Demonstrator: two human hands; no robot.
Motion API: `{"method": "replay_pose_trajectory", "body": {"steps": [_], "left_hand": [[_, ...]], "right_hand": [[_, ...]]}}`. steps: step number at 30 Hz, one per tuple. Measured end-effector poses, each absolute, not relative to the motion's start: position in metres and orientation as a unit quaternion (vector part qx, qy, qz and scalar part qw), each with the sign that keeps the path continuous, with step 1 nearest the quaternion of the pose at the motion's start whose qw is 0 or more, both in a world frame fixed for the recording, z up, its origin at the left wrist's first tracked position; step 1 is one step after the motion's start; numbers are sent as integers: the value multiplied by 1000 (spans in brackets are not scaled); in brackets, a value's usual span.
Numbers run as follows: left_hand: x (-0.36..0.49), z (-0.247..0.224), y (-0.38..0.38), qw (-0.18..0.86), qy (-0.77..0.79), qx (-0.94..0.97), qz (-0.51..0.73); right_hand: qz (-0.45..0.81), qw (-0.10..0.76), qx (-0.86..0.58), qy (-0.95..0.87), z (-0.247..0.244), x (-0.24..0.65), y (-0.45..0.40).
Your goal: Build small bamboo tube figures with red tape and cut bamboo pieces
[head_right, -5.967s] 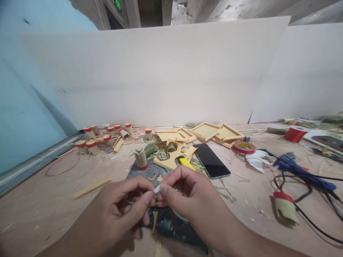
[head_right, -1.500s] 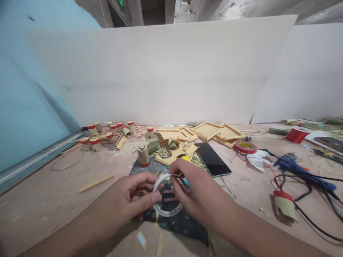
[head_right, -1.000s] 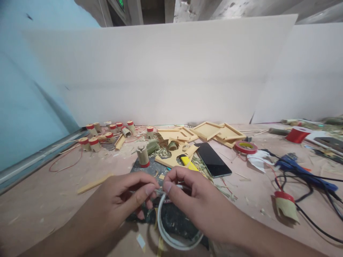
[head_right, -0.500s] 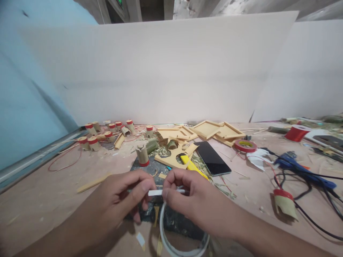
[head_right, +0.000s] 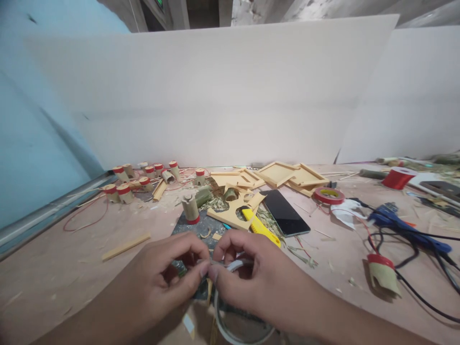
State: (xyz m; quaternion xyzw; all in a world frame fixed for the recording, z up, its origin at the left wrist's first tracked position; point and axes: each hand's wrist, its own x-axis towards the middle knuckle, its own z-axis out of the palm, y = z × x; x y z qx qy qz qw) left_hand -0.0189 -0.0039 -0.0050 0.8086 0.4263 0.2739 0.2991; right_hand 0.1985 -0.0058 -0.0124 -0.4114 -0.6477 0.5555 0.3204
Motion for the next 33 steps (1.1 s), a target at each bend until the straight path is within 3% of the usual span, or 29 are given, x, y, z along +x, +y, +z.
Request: {"method": "replay_pose_trajectory", "body": {"steps": [10,15,19,21,25,29,33], "left_hand": [[-18,-4,-6,308,421,813,258],[-21,-10,-4,187,370,869,269],[-24,-15,-8,42,250,918,305],[-23,-17,-10,23,200,917,344],[-19,-20,-8,148,205,892,374],[-17,-16,-9,298,249,878,280],[-19,-10,-12,316,268,878,241]], "right_hand": [[484,328,-423,-692,-16,199,-4],[475,327,-420,-701,-14,199,-6],[578,318,-442,-608,-14,203,-2],[615,345,-447,-550,-15,205,3],[605,420,-455,-501,-13,208,10],[590,391,-468,-529,-10,208,7],[609,381,-458,-523,-11,208,3]]}}
